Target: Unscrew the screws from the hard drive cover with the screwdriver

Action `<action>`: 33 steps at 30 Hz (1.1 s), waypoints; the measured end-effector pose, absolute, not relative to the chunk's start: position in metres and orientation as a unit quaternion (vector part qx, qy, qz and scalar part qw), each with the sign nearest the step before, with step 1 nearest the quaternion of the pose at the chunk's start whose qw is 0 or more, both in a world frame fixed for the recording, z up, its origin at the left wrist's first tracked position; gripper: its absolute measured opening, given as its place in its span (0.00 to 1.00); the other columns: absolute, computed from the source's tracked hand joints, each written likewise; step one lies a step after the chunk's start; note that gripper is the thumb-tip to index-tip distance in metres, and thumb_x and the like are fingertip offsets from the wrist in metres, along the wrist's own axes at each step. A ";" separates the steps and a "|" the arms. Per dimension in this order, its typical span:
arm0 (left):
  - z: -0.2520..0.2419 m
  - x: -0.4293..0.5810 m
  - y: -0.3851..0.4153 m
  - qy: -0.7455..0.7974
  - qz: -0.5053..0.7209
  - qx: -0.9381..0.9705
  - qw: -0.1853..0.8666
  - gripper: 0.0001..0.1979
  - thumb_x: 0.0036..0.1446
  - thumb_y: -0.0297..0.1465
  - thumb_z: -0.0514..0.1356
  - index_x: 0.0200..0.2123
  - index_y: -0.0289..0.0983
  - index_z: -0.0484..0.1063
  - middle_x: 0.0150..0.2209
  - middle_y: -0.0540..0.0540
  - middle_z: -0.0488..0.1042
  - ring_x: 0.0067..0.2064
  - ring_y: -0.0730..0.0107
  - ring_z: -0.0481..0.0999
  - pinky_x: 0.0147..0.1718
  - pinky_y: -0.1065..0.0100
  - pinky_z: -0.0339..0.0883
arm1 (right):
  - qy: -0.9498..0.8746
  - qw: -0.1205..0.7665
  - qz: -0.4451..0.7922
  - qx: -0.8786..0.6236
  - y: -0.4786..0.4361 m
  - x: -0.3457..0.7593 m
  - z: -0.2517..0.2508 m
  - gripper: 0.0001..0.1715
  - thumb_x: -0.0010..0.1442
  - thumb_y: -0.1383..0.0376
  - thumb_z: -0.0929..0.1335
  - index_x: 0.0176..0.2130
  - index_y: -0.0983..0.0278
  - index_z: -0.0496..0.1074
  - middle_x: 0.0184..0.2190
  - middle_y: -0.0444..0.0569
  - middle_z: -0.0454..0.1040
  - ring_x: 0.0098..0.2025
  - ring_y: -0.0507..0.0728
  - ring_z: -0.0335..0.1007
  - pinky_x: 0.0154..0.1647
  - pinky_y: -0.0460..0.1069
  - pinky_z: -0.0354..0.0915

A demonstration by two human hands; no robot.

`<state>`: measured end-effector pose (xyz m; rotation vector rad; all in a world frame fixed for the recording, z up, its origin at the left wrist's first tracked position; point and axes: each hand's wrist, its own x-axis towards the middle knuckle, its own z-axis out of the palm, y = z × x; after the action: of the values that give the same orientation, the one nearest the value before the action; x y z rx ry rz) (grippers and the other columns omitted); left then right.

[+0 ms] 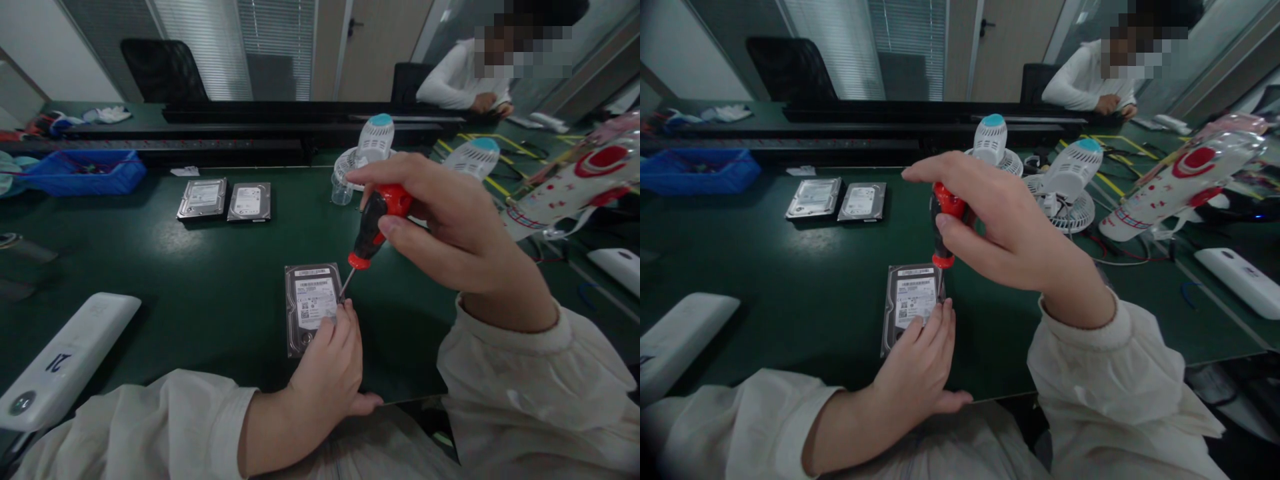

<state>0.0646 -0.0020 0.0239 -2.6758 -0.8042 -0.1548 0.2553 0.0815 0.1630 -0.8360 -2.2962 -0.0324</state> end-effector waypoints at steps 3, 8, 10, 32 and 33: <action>0.024 0.065 -0.001 -0.279 -0.050 -0.944 0.172 0.58 0.58 0.71 0.57 0.65 0.21 0.76 0.67 0.23 0.74 0.62 0.39 0.73 0.51 0.54 0.63 | -0.883 0.341 -0.017 -0.321 0.080 0.257 0.166 0.23 0.71 0.69 0.64 0.63 0.65 0.71 0.60 0.51 0.78 0.61 0.55 0.77 0.63 0.52 0.72; 0.025 0.065 -0.001 -0.277 -0.042 -0.945 0.166 0.59 0.58 0.70 0.57 0.65 0.19 0.75 0.67 0.22 0.73 0.61 0.39 0.73 0.50 0.54 0.64 | -0.888 0.338 -0.018 -0.311 0.078 0.257 0.168 0.22 0.71 0.70 0.64 0.62 0.72 0.71 0.60 0.55 0.79 0.62 0.53 0.76 0.65 0.50 0.70; 0.026 0.065 -0.001 -0.278 -0.037 -0.946 0.164 0.59 0.58 0.70 0.57 0.66 0.19 0.74 0.67 0.22 0.73 0.62 0.39 0.73 0.51 0.54 0.64 | -0.886 0.332 -0.007 -0.323 0.078 0.256 0.168 0.22 0.72 0.70 0.63 0.62 0.73 0.71 0.61 0.56 0.79 0.64 0.53 0.75 0.67 0.50 0.69; 0.027 0.065 0.000 -0.274 -0.031 -0.949 0.151 0.56 0.61 0.69 0.57 0.66 0.21 0.74 0.68 0.23 0.72 0.63 0.38 0.72 0.51 0.53 0.65 | -0.893 0.320 0.004 -0.316 0.076 0.253 0.167 0.22 0.73 0.72 0.63 0.61 0.79 0.70 0.58 0.60 0.78 0.61 0.55 0.75 0.66 0.52 0.69; 0.027 0.065 0.000 -0.275 -0.029 -0.949 0.149 0.55 0.61 0.69 0.57 0.66 0.22 0.75 0.68 0.23 0.72 0.63 0.37 0.72 0.51 0.53 0.65 | -0.893 0.317 0.000 -0.319 0.075 0.253 0.167 0.22 0.73 0.72 0.63 0.61 0.79 0.70 0.58 0.59 0.78 0.60 0.54 0.75 0.65 0.51 0.69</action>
<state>0.0651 -0.0002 0.0274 -2.7286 -0.7895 -0.0835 0.2533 0.0754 0.1674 -0.8397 -2.3506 -0.0007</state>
